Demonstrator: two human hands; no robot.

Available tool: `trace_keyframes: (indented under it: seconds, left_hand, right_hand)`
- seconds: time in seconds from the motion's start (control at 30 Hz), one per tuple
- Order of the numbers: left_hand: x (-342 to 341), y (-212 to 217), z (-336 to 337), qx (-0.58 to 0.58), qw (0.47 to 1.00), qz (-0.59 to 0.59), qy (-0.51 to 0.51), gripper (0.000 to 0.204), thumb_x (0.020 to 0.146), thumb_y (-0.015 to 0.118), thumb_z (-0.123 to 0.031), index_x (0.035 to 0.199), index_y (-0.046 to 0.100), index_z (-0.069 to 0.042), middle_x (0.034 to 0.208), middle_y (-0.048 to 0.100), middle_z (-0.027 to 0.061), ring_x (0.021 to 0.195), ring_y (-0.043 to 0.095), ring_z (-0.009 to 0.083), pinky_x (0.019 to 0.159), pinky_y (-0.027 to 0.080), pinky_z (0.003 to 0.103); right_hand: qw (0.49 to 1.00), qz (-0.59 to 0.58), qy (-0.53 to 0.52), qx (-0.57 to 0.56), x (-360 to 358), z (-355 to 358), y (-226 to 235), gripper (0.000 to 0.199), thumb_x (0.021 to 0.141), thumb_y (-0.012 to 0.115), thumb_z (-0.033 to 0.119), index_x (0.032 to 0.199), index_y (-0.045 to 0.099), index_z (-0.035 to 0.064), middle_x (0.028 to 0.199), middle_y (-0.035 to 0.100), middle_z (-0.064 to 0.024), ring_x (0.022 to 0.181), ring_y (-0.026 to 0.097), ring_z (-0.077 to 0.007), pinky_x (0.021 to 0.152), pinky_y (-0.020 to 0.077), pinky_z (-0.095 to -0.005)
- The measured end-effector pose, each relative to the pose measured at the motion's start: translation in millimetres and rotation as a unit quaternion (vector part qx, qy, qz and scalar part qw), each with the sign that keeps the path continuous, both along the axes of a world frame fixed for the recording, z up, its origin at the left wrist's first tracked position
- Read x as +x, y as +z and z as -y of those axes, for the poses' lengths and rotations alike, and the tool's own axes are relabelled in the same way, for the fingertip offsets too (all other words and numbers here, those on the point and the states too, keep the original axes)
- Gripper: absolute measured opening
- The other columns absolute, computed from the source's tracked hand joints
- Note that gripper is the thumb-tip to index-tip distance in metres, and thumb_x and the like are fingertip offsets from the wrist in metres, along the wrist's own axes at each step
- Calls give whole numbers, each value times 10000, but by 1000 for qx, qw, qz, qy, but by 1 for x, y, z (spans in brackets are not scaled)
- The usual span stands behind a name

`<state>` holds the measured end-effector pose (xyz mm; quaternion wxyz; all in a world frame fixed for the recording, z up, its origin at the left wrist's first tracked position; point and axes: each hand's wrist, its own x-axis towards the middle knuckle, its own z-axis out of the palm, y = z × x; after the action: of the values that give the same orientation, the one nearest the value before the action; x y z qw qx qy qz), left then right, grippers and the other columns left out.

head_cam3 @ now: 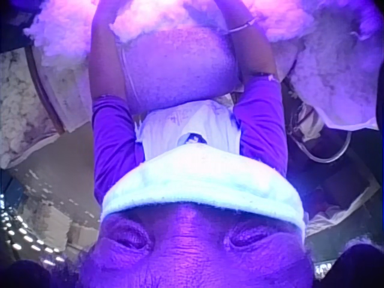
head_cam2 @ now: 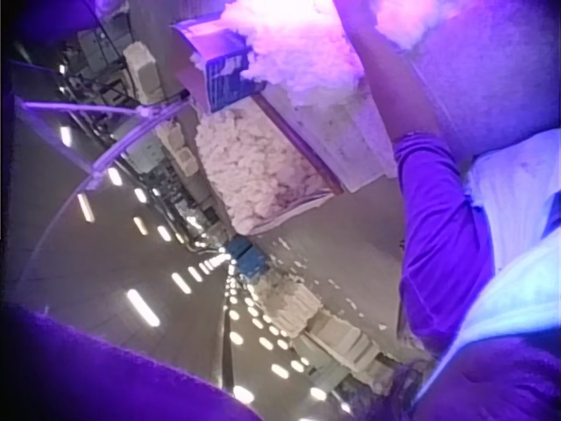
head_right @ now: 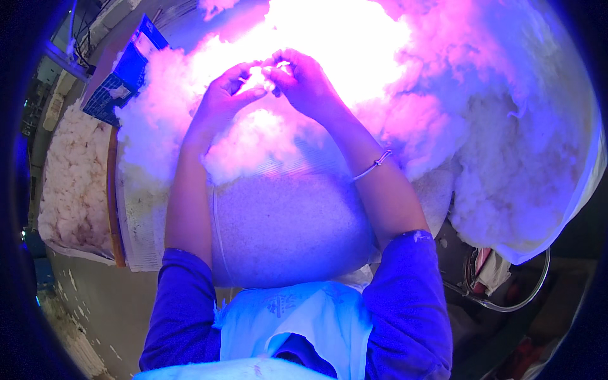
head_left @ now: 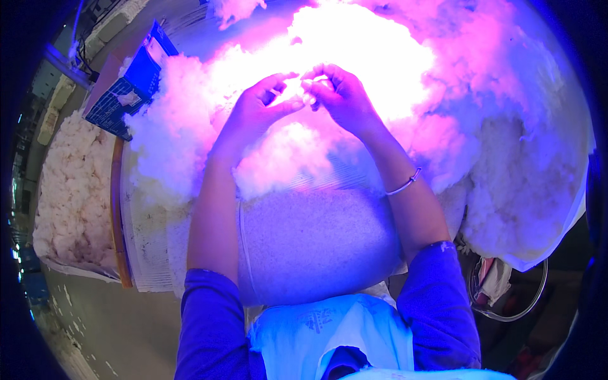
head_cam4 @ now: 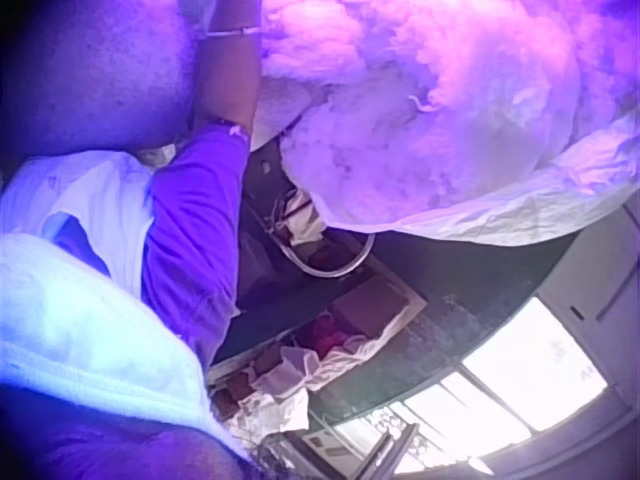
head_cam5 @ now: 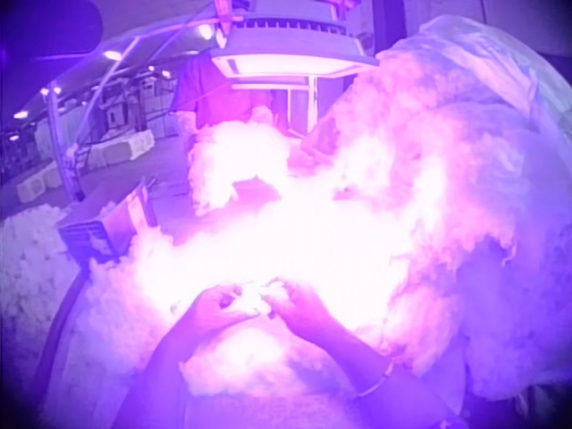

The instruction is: The person repeatedly picks up small tufts of white cotton from a large pile, separates them by hand, and places them back onto the pile. The hands work continuously to fluff and sort the cotton under a bright light source.

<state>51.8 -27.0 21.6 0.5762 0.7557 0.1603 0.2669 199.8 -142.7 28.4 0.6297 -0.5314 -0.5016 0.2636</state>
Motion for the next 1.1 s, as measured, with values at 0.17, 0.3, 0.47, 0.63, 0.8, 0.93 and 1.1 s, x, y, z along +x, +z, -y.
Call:
trace_keyframes:
  seconds: [0.17,0.3,0.47,0.63,0.8,0.93,1.1]
  left_hand:
    - [-4,-9,-7,127,990,-64,-12,121,816,668,-116,891,653,-22,790,579,7,743,537,93,695,445,230]
    - [-11,-17,-25,101,991,-88,12,132,816,661,-134,774,588,-33,709,517,-31,681,471,68,606,394,235]
    - [-13,-20,-29,26,999,-44,6,122,813,668,-132,800,590,-38,694,502,-54,671,443,39,591,380,220]
    - [-6,-7,-25,113,990,-9,81,203,773,709,-108,943,608,-62,846,553,-37,643,460,49,606,420,218]
    - [6,3,-6,160,985,61,-1,401,744,728,-102,1125,601,-107,897,564,-6,584,447,43,522,427,217]
    - [10,-3,16,190,976,-99,-30,464,772,698,-69,1209,543,-62,817,591,-5,632,467,38,588,423,210]
    - [7,-8,11,102,993,-56,-23,244,793,663,-113,1013,645,-9,768,595,-17,671,504,61,632,440,242]
  right_hand:
    - [992,-117,-17,53,12,7,10,147,876,606,105,981,581,4,817,633,-56,655,614,-128,626,507,-244]
    - [974,-169,-99,114,38,25,30,195,855,621,112,1012,588,0,756,589,-21,632,589,-116,596,483,-221]
    - [991,62,4,-116,34,26,16,177,854,623,137,991,640,27,687,558,3,585,529,-82,529,444,-222]
    - [964,239,-85,-83,19,19,-16,196,862,604,169,1002,653,41,651,574,-43,575,546,-108,523,462,-279]
    - [934,320,-68,-141,17,12,-19,156,855,609,147,949,646,29,707,601,-89,617,595,-162,569,477,-318]
    - [931,348,-68,-83,10,8,-13,140,843,617,138,924,642,26,755,625,-116,640,602,-189,609,486,-323]
    - [981,184,-33,-56,4,7,-4,153,843,635,133,942,643,17,766,635,-58,659,593,-140,621,480,-267]
